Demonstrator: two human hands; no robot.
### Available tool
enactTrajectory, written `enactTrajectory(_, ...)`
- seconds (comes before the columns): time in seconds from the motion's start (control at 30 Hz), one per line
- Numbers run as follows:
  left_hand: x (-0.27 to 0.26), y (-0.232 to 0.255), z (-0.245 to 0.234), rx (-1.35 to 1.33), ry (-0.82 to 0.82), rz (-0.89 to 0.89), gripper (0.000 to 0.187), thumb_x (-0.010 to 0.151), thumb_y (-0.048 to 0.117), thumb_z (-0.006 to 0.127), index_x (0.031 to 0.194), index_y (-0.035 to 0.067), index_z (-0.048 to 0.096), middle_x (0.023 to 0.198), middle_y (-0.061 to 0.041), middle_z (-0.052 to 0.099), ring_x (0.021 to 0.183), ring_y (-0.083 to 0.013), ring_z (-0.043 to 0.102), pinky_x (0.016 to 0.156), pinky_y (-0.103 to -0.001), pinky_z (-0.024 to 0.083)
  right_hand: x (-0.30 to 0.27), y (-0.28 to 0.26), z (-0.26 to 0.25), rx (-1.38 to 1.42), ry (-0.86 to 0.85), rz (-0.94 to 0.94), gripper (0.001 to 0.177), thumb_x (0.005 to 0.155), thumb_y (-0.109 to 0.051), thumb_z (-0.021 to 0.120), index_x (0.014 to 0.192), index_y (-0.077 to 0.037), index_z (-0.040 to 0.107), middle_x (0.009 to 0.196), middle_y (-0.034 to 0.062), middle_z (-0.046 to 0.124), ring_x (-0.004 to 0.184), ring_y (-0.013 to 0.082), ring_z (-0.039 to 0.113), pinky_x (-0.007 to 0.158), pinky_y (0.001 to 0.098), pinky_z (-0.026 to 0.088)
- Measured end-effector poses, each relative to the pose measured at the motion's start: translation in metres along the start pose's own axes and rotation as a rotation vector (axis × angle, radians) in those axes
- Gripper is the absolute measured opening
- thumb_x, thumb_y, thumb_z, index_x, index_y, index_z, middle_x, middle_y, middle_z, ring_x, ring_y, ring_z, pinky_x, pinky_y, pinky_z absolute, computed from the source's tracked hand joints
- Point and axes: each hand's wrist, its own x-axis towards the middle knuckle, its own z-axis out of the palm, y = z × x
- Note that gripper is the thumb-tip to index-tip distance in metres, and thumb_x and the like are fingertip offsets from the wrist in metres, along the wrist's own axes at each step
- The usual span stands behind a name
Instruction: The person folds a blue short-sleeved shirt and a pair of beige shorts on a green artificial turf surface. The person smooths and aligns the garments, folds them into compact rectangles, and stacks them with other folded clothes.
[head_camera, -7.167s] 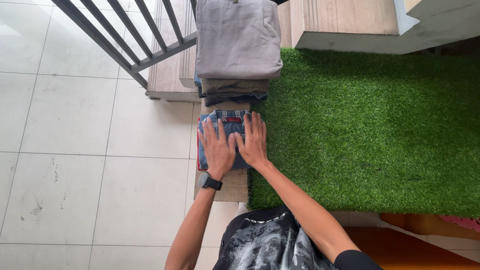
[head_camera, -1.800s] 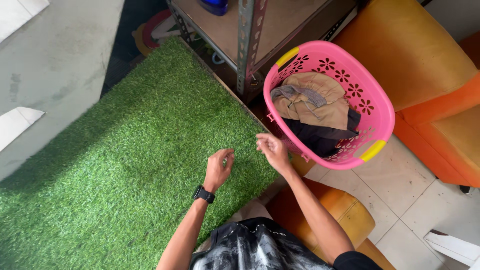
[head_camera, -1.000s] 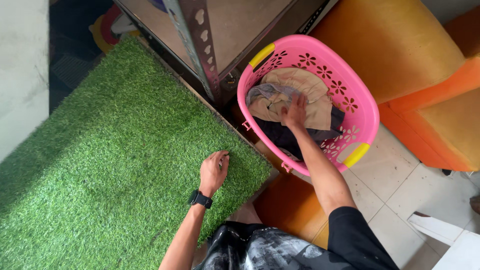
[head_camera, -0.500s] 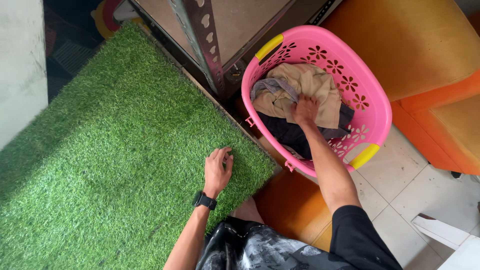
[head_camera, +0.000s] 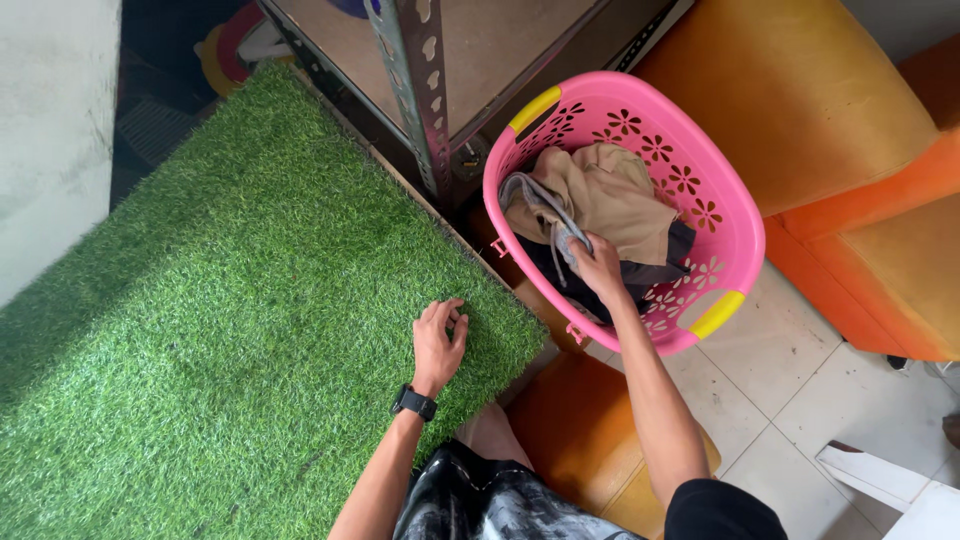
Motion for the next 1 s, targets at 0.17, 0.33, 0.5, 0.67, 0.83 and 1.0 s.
enactTrajectory(0.17, -0.003, -0.004, 0.0, -0.055, -0.031, -0.043, 0.018, 0.089, 0.008, 0.07, 0.107, 0.005, 0.071, 0.083, -0.007, 0.066, 0.074, -0.0213, 0.065, 0.071, -0.037, 0.051, -0.04, -0.062, -0.012, 0.261, 0.008, -0.042, 0.027, 0.098, -0.024, 0.066, 0.095, 0.002, 0.071, 0.07, -0.0023, 0.059, 0.061, 0.0064, 0.048, 0.054, 0.0283, 0.041)
enactTrajectory(0.33, -0.003, 0.01, -0.004, -0.196, -0.048, -0.087, 0.021, 0.095, 0.01, 0.065, 0.115, 0.005, 0.07, 0.096, -0.008, 0.073, 0.083, -0.0189, 0.072, 0.077, -0.035, 0.058, -0.081, -0.125, -0.016, 0.316, -0.062, -0.086, 0.027, 0.095, -0.025, 0.072, 0.1, 0.001, 0.075, 0.071, -0.0032, 0.06, 0.062, 0.0036, 0.049, 0.053, 0.0246, 0.04)
enactTrajectory(0.5, -0.005, 0.045, -0.017, -0.279, -0.024, -0.03, 0.027, 0.095, 0.011, 0.065, 0.121, 0.004, 0.069, 0.101, -0.009, 0.076, 0.09, -0.0206, 0.073, 0.078, -0.036, 0.058, -0.12, -0.176, -0.014, 0.159, -0.141, -0.346, 0.036, 0.085, -0.028, 0.084, 0.1, 0.002, 0.071, 0.081, -0.0011, 0.071, 0.073, 0.0055, 0.063, 0.066, 0.0251, 0.054)
enactTrajectory(0.67, -0.005, 0.067, -0.037, -0.563, -0.087, 0.007, 0.033, 0.105, 0.02, 0.054, 0.131, 0.001, 0.063, 0.107, -0.008, 0.075, 0.099, -0.0193, 0.072, 0.088, -0.035, 0.058, -0.155, -0.21, -0.005, 0.124, -0.247, -0.332, 0.034, 0.082, -0.026, 0.083, 0.101, -0.001, 0.072, 0.079, 0.0022, 0.073, 0.072, 0.007, 0.066, 0.066, 0.0286, 0.056)
enactTrajectory(0.83, -0.006, 0.062, -0.06, -0.947, -0.232, -0.229, 0.053, 0.108, 0.04, 0.041, 0.137, 0.0, 0.06, 0.113, -0.004, 0.072, 0.103, -0.0147, 0.067, 0.091, -0.034, 0.056, -0.182, -0.229, 0.015, 0.104, -0.299, -0.401, 0.025, 0.087, -0.022, 0.077, 0.099, -0.001, 0.07, 0.072, 0.0049, 0.071, 0.065, 0.0095, 0.066, 0.06, 0.0302, 0.053)
enactTrajectory(1.0, -0.014, 0.049, -0.092, -1.136, -0.311, -0.466, 0.052, 0.103, 0.043, 0.051, 0.131, 0.001, 0.062, 0.116, -0.002, 0.069, 0.102, -0.0111, 0.063, 0.088, -0.03, 0.054, -0.204, -0.237, 0.04, 0.064, -0.412, -0.471, 0.022, 0.085, -0.017, 0.075, 0.097, 0.001, 0.068, 0.067, 0.0069, 0.066, 0.057, 0.0132, 0.061, 0.055, 0.0323, 0.049)
